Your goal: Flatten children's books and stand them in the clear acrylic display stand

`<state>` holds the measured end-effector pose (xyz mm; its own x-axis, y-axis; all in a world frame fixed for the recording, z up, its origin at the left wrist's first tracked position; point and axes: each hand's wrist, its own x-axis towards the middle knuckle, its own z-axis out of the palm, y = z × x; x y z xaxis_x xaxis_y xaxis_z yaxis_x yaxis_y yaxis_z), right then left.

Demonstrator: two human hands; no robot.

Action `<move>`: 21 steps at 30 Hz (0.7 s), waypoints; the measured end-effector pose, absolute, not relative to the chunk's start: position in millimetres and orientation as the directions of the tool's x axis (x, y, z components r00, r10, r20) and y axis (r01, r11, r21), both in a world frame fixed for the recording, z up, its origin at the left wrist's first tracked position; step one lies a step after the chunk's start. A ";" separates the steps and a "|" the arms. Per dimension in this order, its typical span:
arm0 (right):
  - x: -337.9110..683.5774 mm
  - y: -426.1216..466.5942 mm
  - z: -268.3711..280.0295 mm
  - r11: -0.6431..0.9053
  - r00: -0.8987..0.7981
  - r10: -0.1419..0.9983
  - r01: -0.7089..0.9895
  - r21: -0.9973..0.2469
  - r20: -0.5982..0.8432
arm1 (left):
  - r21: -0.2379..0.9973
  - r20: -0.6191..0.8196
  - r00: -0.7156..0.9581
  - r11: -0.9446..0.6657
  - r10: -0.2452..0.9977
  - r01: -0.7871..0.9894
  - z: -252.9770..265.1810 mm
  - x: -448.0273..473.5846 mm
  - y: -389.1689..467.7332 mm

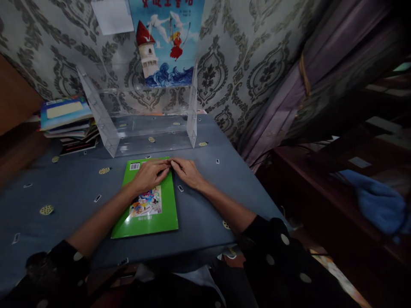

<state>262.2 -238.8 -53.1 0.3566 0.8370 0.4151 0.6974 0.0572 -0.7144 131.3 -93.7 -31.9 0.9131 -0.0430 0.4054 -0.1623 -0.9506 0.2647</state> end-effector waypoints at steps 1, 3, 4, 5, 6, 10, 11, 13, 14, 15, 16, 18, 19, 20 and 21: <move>262.4 -237.7 -53.7 0.074 0.350 0.835 0.694 -0.716 0.425 | 0.259 0.399 0.916 -0.954 -0.038 -0.153 -31.9 132.5 -92.2; 262.7 -236.5 -54.3 0.098 0.337 0.833 0.691 -0.716 0.439 | 0.248 0.393 0.919 -0.958 -0.035 -0.143 -32.1 133.8 -90.3; 262.7 -236.3 -54.4 0.104 0.330 0.834 0.692 -0.714 0.442 | 0.243 0.392 0.919 -0.960 -0.038 -0.143 -32.1 133.8 -90.0; 262.7 -236.4 -54.2 0.105 0.326 0.836 0.696 -0.710 0.443 | 0.238 0.392 0.919 -0.960 -0.042 -0.145 -32.0 133.4 -90.2; 262.5 -236.8 -53.9 0.101 0.321 0.838 0.702 -0.705 0.441 | 0.233 0.393 0.918 -0.961 -0.049 -0.151 -31.9 132.5 -90.8; 260.8 -239.2 -52.5 0.067 0.315 0.843 0.743 -0.666 0.436 | 0.227 0.401 0.911 -0.954 -0.093 -0.197 -30.9 126.2 -95.4; 260.5 -239.8 -52.3 0.065 0.307 0.846 0.752 -0.656 0.436 | 0.224 0.402 0.910 -0.952 -0.105 -0.209 -30.6 124.6 -96.5; 260.2 -240.6 -52.1 0.067 0.293 0.851 0.762 -0.644 0.436 | 0.215 0.401 0.907 -0.950 -0.126 -0.227 -30.0 122.2 -98.3; 260.2 -240.8 -52.1 0.070 0.288 0.853 0.764 -0.641 0.436 | 0.210 0.398 0.908 -0.950 -0.134 -0.232 -29.7 121.4 -99.0; 260.4 -240.9 -52.1 0.072 0.285 0.854 0.763 -0.642 0.436 | 0.205 0.393 0.909 -0.951 -0.138 -0.233 -29.3 121.0 -99.5; 260.6 -240.9 -52.0 0.076 0.282 0.855 0.761 -0.644 0.435 | 0.200 0.386 0.912 -0.953 -0.139 -0.230 -28.8 120.7 -99.9; 260.8 -241.2 -51.4 0.087 0.276 0.857 0.756 -0.649 0.436 | 0.186 0.375 0.917 -0.958 -0.135 -0.217 -28.1 120.4 -100.5; 260.6 -241.4 -50.9 0.094 0.271 0.858 0.753 -0.651 0.437 | 0.178 0.374 0.917 -0.961 -0.134 -0.213 -27.7 120.2 -100.7; 260.2 -241.9 -50.2 0.099 0.268 0.858 0.751 -0.652 0.439 | 0.173 0.377 0.916 -0.961 -0.136 -0.214 -27.4 119.9 -101.1; 259.4 -242.5 -49.5 0.101 0.268 0.856 0.751 -0.652 0.441 | 0.173 0.383 0.913 -0.960 -0.140 -0.220 -27.1 119.3 -101.6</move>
